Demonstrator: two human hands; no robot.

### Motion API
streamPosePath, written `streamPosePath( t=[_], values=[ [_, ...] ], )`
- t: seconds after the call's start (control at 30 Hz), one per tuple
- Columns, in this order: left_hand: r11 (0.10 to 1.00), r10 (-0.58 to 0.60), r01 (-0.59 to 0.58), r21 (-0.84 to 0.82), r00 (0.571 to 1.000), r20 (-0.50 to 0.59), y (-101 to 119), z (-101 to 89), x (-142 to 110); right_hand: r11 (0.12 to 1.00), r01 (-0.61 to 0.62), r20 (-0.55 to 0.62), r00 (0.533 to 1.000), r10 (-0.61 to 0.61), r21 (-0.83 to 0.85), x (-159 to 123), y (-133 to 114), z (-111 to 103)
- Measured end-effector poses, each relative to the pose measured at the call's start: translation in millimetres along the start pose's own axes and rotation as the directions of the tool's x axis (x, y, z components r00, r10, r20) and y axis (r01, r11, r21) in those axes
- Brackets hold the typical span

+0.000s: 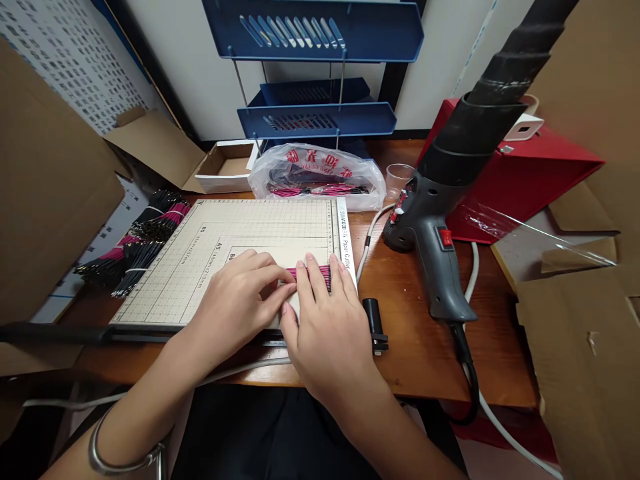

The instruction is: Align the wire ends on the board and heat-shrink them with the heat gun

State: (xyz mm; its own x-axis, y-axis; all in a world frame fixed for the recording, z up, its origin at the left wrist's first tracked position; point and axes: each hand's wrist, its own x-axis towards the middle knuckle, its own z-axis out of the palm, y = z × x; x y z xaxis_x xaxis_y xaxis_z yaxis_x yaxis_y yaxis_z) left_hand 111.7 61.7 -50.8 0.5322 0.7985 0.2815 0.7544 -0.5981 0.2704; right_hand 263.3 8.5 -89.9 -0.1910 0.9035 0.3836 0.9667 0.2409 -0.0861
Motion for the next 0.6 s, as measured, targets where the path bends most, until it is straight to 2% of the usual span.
streamPosePath(
  t=[0.17,0.33,0.47,0.53,0.6],
  values=[
    [0.993,-0.077,0.068,-0.101,0.994,-0.079,-5.2,-0.7,-9.8,1.0,0.006,-0.002,1.0,-0.006,-0.002,-1.0,-0.1,-0.9],
    [0.985,-0.142,0.132,-0.107,0.986,-0.09,-4.9,-0.6,-13.7,1.0,0.007,0.007,1.0,-0.007,0.003,-1.3,-0.1,-1.1],
    [0.99,-0.14,0.141,-0.004,0.977,-0.162,1.0,1.9,-24.4,1.0,0.001,0.014,1.0,-0.001,0.011,-0.5,-0.2,-0.4],
    [0.99,-0.088,0.1,0.095,0.988,-0.127,3.4,3.6,-31.7,1.0,0.001,0.014,1.0,-0.002,0.012,-0.6,-0.1,-0.3],
    [0.985,-0.048,0.054,0.165,0.998,-0.042,4.8,5.3,-37.2,1.0,0.002,0.014,1.0,-0.003,0.009,-1.1,0.1,-0.5]
  ],
)
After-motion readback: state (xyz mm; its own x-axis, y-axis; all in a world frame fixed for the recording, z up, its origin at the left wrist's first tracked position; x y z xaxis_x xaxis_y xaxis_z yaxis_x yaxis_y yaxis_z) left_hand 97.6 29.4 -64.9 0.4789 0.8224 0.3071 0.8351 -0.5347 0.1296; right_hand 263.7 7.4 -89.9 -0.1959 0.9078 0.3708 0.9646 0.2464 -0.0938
